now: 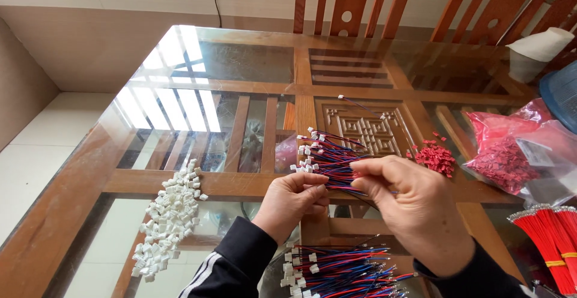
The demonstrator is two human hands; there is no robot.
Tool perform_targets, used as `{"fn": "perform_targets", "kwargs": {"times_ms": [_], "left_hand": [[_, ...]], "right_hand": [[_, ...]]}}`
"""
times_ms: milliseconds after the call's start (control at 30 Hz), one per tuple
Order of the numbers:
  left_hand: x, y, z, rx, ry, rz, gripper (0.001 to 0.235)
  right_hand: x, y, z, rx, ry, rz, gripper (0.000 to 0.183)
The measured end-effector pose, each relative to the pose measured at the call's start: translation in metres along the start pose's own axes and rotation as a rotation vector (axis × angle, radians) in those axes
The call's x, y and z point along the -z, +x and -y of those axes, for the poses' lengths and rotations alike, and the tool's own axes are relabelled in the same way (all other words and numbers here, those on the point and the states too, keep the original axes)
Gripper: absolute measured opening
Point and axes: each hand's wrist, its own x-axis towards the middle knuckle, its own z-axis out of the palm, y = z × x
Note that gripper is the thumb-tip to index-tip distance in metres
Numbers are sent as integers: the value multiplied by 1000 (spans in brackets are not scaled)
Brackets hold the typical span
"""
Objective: Assembling electronic wire harnesses by attaching small red plastic components to individual wires.
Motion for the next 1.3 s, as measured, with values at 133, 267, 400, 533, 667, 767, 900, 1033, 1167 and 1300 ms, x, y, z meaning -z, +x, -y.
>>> {"fn": "perform_targets", "kwargs": {"times_ms": [133,267,400,533,667,767,900,1033,1167,1300], "left_hand": [[6,0,2,-44,50,22,21],[6,-2,-4,-31,-44,18,24],[7,0,-1,-23,-98,30,22],[9,1,2,-50,-166,3,26],[8,-1,1,-35,-183,-4,29],[10,0,2,-33,-178,24,27],[11,-2,3,-50,-150,70,25],[11,-3,1,-74,-131,73,26],[11,-4,1,-74,-68,94,26],[14,-4,2,-75,-104,137,33]], "right_hand": [[-28,-2,-29,147,-44,46,14],[-52,-9,-57,-16,-6,92,16],[-62,-13,-59,-181,144,122,16],[-68,-17,-55,-181,228,91,16],[-66,-16,-49,-56,206,64,12],[-66,-18,-53,-10,198,60,11],[-64,-18,-48,-91,235,58,11],[-63,-18,-45,-70,194,52,8],[-65,-19,-49,-44,231,64,8],[-63,-19,-50,-101,342,120,13]]}}
